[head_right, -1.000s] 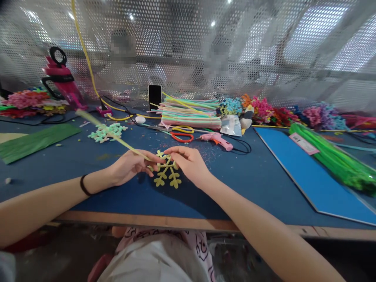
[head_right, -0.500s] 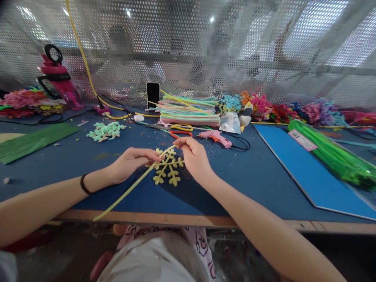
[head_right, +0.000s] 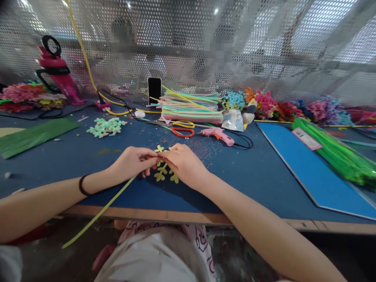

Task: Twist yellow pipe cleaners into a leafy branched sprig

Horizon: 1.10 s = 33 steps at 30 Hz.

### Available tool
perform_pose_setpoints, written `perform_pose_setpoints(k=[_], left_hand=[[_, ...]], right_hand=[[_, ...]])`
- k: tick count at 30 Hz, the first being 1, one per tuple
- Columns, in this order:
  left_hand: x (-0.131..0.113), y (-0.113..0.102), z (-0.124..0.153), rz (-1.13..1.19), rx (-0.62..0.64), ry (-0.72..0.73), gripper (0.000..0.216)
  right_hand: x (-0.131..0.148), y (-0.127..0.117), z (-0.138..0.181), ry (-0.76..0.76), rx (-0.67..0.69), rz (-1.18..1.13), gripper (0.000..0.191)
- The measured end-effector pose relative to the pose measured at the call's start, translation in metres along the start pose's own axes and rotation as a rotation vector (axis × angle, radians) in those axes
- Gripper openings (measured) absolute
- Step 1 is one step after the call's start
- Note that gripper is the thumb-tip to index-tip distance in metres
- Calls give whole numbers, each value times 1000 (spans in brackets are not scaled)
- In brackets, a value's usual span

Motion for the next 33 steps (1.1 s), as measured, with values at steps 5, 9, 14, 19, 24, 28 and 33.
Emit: perform_pose_setpoints(k=[5,9,14,19,24,28,33], left_hand=[[1,0,0,-51,-13,-3,23],[-2,-3,0,-136,-34,65,21],[-13,-4,3,-249,-53,235,19],[-13,-2,4,-141,-21,195,23],[-6,1,1,227,-4,-2,25],[-1,3,-1,468,2,-158,22],[6,5,-3,637,89,-257,18]], right_hand=[[4,-8,-3,-8,-82,147,19],[9,-13,-5,83,-67,89,17],[4,-6,-3,411,162,-265,10],[-5,0,1,738,328,-701,10],[-9,1,2,883,311,-941,14],[-11,5,2,976,279,-1086,17],[-13,6,4,1017,257,-1230,20]])
Point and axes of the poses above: each hand's wrist, its own z-axis away from the middle knuckle, its own y-axis out of the palm, x = y × z, the point moved 4 cm from there along -z, towards the middle knuckle, and after that the axes turned 8 degrees about y, right-handed, at the moved point
